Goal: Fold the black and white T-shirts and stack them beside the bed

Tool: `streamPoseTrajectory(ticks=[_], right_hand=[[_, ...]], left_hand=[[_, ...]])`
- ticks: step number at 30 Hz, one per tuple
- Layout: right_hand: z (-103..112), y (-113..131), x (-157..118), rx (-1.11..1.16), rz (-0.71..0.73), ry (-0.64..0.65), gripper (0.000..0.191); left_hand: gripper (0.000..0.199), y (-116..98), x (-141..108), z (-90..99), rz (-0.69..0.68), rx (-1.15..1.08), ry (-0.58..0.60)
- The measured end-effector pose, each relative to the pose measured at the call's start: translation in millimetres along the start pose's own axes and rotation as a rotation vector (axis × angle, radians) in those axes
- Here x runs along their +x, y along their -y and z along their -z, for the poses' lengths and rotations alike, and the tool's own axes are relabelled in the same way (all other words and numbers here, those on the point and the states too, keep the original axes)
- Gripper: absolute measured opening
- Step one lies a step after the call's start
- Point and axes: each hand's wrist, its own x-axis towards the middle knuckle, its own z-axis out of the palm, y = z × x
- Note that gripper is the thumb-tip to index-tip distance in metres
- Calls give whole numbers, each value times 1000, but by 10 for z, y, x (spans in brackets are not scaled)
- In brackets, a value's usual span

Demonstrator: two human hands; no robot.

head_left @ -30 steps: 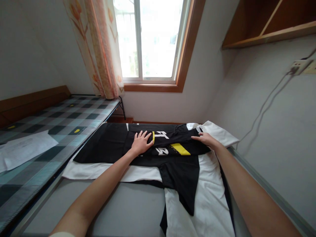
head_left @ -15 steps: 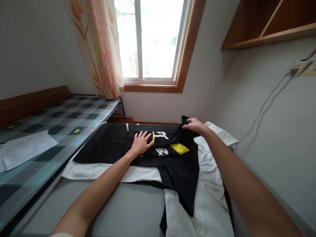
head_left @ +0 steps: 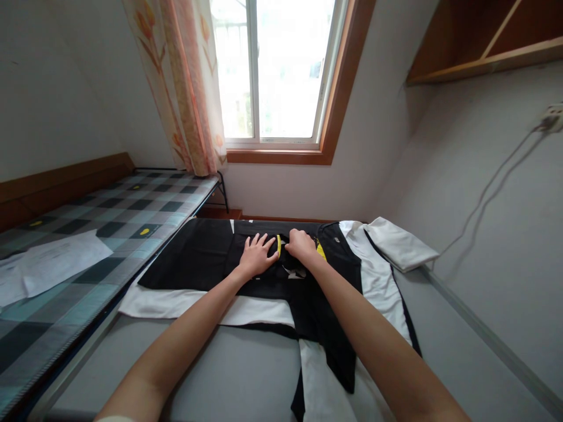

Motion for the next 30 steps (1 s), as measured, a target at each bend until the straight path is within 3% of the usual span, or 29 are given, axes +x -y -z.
streamPoseTrajectory(ticks=[3, 6, 11, 15, 18, 24, 30], right_hand=[[-11, 34, -11, 6, 36, -32, 28], [-93, 49, -21, 15, 90, 17, 28], [-141, -40, 9, 55, 182, 49, 41], [-87, -189, 48, 152, 223, -106, 40], [-158, -295, 38, 69, 254, -233, 49], [-516, -353, -38, -125, 327, -121, 62], [-591, -362, -63, -137, 355, -152, 65]], left_hand=[[58, -1, -1, -1, 3, 0, 1], [59, -3, -3, -1, -4, 2, -5], [58, -6, -6, 7, -13, 21, -4], [53, -12, -6, 10, -5, 29, -12], [54, -13, -5, 4, 0, 26, -15], [61, 6, 0, -21, -12, 1, -9], [61, 19, 3, -30, -19, -16, -1]])
